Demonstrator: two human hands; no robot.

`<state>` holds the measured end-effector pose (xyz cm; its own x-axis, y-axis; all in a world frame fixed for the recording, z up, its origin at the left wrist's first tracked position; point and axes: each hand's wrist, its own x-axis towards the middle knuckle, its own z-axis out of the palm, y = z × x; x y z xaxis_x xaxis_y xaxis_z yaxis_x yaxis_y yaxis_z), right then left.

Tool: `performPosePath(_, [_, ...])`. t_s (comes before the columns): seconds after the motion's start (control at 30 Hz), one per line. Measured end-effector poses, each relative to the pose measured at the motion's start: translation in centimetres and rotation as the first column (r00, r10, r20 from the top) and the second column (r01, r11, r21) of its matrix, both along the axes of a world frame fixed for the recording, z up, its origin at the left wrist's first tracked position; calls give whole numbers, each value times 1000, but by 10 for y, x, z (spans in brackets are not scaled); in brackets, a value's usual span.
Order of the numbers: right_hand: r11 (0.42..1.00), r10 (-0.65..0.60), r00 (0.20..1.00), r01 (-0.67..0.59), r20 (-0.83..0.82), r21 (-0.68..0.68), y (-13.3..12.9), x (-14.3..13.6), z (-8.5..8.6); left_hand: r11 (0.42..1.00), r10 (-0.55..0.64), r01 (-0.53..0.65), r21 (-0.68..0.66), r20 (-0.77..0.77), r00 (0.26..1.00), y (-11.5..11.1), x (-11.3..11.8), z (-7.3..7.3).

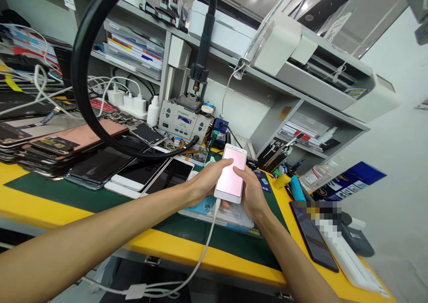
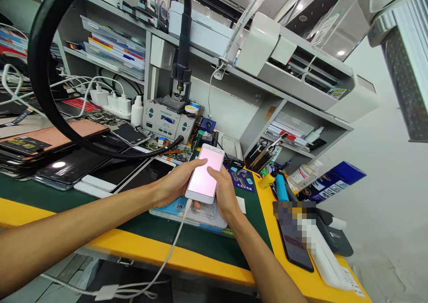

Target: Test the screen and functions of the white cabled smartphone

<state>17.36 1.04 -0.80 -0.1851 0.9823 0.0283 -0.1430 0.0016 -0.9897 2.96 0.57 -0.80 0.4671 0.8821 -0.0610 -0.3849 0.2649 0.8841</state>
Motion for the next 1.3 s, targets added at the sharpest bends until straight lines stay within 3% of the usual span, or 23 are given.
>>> performPosePath(0.3, [1000,4,1000,-3,-30,22,1,0,-3,1000,-15,15,4,12,1000,0,-1,0])
performPosePath(1.3, [998,28,993,-34,115,50,0,0,2,998,58,-55,28,-101,993,-5,2,8])
